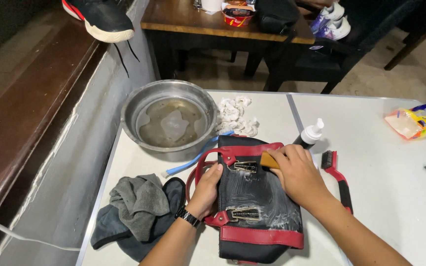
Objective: The person scrubs a black and red handbag with a brush, wipes it with a cloth, and applies a cleaning foam to the surface. The person then scrubs the bag again with the brush.
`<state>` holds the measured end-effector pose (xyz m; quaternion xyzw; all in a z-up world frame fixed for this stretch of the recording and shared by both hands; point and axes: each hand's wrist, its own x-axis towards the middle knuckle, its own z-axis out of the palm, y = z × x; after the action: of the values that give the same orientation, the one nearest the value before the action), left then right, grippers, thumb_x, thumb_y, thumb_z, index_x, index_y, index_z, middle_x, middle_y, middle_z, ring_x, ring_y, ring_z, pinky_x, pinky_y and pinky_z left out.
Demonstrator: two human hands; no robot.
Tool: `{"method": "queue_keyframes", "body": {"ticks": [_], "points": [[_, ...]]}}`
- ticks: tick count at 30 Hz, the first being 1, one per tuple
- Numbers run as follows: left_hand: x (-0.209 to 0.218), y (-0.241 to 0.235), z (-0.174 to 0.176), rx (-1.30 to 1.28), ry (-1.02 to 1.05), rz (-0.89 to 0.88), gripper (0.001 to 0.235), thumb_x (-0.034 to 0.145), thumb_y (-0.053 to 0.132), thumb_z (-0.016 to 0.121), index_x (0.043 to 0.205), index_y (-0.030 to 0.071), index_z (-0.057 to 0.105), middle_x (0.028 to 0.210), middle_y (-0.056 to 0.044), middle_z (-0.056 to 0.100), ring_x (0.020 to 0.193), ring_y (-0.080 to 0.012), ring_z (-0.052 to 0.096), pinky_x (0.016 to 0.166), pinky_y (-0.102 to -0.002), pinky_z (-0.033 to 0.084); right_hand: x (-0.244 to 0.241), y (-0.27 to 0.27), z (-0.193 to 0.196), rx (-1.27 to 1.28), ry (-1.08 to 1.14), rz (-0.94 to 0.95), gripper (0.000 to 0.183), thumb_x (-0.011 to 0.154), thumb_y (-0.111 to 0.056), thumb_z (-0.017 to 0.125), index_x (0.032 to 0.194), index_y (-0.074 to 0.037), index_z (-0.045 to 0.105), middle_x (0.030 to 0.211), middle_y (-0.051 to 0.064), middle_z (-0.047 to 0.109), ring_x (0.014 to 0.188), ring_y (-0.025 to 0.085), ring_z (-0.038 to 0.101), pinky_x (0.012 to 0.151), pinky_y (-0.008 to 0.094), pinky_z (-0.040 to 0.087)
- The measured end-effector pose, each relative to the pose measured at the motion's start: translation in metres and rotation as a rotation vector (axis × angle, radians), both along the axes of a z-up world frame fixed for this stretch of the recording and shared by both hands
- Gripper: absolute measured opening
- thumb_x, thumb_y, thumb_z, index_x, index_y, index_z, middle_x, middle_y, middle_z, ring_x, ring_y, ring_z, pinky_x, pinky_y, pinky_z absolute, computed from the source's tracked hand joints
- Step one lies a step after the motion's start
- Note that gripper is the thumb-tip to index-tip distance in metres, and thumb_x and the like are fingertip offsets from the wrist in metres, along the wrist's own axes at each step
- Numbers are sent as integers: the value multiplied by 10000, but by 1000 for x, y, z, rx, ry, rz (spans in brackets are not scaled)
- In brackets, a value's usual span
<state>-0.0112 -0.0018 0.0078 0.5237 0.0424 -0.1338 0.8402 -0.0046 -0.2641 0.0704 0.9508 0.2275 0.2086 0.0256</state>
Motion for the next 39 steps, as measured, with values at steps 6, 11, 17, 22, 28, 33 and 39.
{"method": "queue_keyframes", "body": {"ticks": [6, 11, 17, 22, 28, 33, 39], "points": [[2, 0, 8, 8, -6, 6, 433, 1058, 345, 548, 1403, 107, 659, 1051, -94, 644, 917, -191, 609, 813, -355, 584, -42, 19, 48, -12, 497, 15, 398, 950, -363, 617, 1312, -198, 629, 1033, 25, 614, 1078, 260, 591, 960, 396, 449], [2, -2, 4, -4, 10, 0, 442, 1060, 347, 550, 1414, 103, 652, 1049, -93, 645, 911, -192, 613, 809, -360, 584, -52, 22, 46, -66, 497, 53, 413, 911, -340, 668, 1293, -190, 623, 1030, 35, 598, 1069, 281, 577, 957, 421, 446], [-3, 0, 12, -10, -14, 8, 426, 1063, 333, 550, 1405, 104, 659, 1011, -82, 628, 883, -181, 586, 784, -345, 575, -2, 8, 14, 69, 138, -105, 487, 896, -354, 692, 1340, -179, 596, 1061, 32, 547, 1083, 278, 571, 930, 411, 463], [-1, -2, 10, -31, -25, 13, 407, 1069, 311, 547, 1396, 98, 661, 968, -72, 619, 855, -174, 602, 747, -325, 583, 6, 7, 18, 161, 113, -121, 498, 930, -389, 688, 1369, -174, 594, 1071, 47, 535, 1098, 285, 571, 950, 400, 465], [6, 7, 3, -111, 36, -79, 467, 1008, 368, 515, 1325, 55, 655, 1264, -120, 720, 1095, -214, 681, 950, -314, 536, -32, 4, 56, 176, 668, -157, 521, 936, -429, 625, 1430, -267, 589, 1155, 13, 591, 1080, 216, 623, 932, 356, 505], [5, -3, -3, -19, -49, -6, 389, 1073, 327, 545, 1361, 106, 686, 949, -54, 606, 847, -160, 582, 759, -320, 574, -25, 13, 36, 143, 358, -181, 488, 920, -390, 689, 1364, -200, 622, 1054, 36, 602, 1098, 266, 613, 994, 394, 489], [-3, 0, 16, -4, -52, -28, 381, 1074, 334, 536, 1347, 125, 699, 901, -43, 594, 812, -156, 588, 733, -300, 566, 22, 48, 29, 203, 369, 2, 477, 951, -422, 647, 1363, -185, 605, 1074, 39, 570, 1118, 279, 566, 1016, 402, 458]]}}
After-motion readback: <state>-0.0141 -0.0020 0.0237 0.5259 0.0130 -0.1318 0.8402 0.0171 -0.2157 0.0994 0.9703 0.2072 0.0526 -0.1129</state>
